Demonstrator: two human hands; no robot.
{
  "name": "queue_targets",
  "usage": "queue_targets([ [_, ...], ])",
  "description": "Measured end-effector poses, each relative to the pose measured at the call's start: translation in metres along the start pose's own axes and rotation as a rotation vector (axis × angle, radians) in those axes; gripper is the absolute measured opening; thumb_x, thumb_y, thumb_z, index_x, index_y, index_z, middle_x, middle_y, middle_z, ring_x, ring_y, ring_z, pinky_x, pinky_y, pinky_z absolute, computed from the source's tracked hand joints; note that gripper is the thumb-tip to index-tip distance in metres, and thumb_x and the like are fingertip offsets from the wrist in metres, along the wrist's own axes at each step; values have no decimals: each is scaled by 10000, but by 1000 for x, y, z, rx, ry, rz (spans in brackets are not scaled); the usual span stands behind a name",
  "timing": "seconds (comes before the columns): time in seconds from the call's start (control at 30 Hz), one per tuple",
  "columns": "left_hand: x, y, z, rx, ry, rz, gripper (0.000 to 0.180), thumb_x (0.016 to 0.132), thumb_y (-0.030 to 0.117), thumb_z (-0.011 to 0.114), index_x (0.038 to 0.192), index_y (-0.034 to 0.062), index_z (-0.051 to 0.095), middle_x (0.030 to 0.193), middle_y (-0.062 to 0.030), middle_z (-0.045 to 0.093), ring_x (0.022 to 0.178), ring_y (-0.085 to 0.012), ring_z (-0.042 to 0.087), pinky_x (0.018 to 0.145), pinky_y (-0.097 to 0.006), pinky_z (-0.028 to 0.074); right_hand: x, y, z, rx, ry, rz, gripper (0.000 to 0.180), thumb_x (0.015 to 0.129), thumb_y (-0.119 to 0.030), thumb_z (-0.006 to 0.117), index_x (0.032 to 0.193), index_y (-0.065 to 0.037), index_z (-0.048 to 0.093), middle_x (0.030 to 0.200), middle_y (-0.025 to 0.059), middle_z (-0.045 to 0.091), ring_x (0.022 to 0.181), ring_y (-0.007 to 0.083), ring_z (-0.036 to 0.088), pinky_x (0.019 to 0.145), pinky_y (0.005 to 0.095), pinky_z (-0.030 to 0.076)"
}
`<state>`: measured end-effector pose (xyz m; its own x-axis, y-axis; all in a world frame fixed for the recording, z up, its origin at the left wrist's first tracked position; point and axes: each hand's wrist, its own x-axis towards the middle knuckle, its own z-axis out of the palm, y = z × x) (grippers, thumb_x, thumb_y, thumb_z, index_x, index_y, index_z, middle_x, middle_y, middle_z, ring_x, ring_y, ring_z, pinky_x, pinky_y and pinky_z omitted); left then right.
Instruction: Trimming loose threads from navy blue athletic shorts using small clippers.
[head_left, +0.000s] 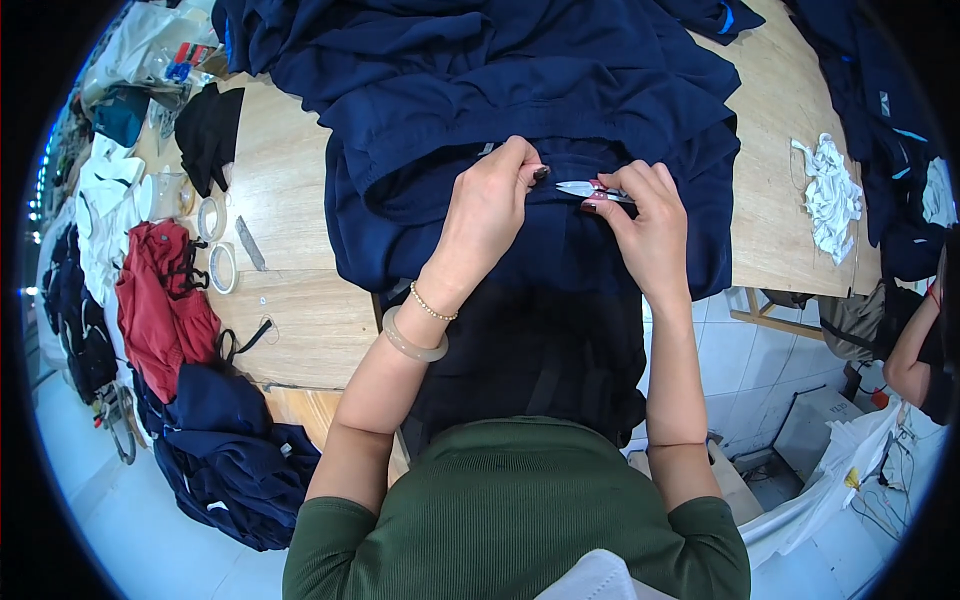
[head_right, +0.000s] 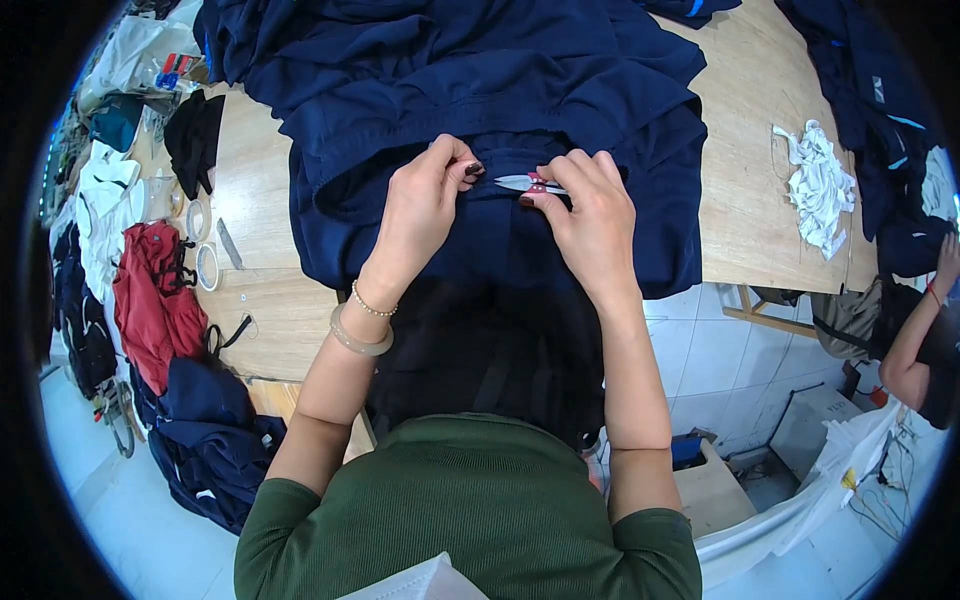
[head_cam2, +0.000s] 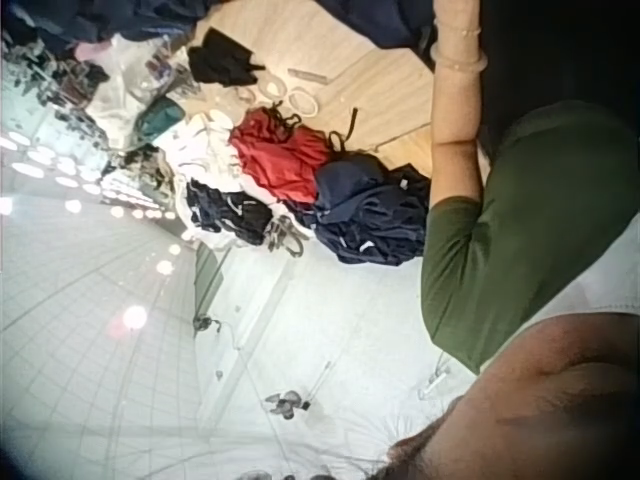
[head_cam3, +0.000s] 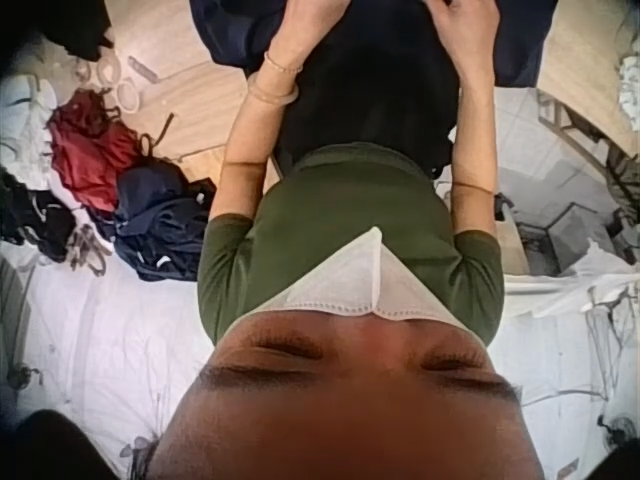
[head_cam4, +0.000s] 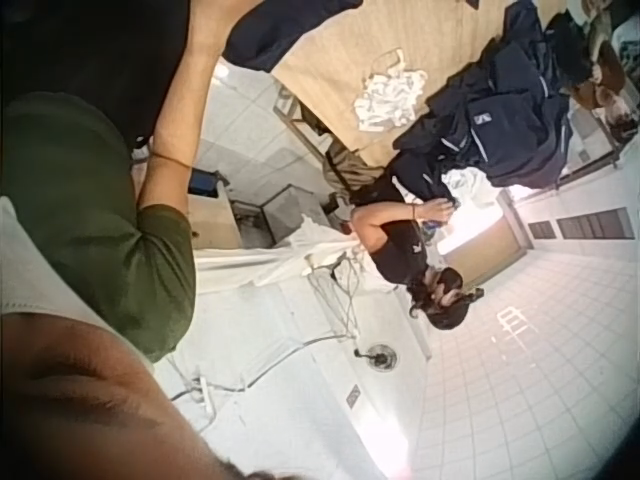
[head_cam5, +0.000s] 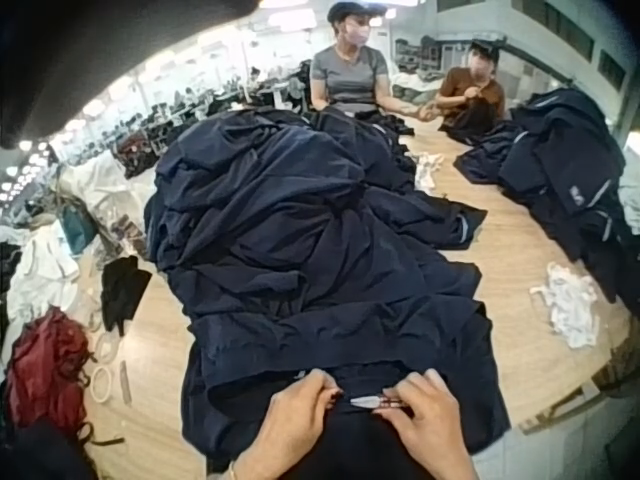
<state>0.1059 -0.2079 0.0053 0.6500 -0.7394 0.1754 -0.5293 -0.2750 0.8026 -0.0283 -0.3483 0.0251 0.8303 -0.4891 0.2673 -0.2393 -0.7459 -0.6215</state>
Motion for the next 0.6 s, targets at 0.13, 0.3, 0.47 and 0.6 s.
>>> queue_targets([
  [0.13,2,1,-2,2,-3,4,57,965,-2,538,919,-30,556,796,-134,666,717,-208,684,676,-283,550,3,-4,3,-43,13,-44,201,722,-99,784,842,-44,633,788,33,574,758,227,502,669,340,450],
  [0.3,2,2,-3,26,-9,21,62,964,3,544,914,-31,554,788,-132,663,709,-207,682,662,-279,544,5,-6,8,-104,28,-102,204,717,-99,787,831,-55,623,782,29,563,755,219,503,649,337,454],
  [0.47,0,-2,-5,-13,11,15,53,963,5,548,928,-31,562,789,-119,657,699,-178,668,638,-256,529,5,-4,6,-89,14,-82,208,719,-95,786,836,-43,622,793,34,568,761,223,505,656,337,450],
  [0.6,-13,-11,-6,-351,-9,-215,74,980,6,533,932,-27,579,825,-69,636,724,-115,623,647,-234,521,1,3,0,45,43,17,205,732,-77,780,863,-15,635,814,50,586,769,236,509,688,339,440],
])
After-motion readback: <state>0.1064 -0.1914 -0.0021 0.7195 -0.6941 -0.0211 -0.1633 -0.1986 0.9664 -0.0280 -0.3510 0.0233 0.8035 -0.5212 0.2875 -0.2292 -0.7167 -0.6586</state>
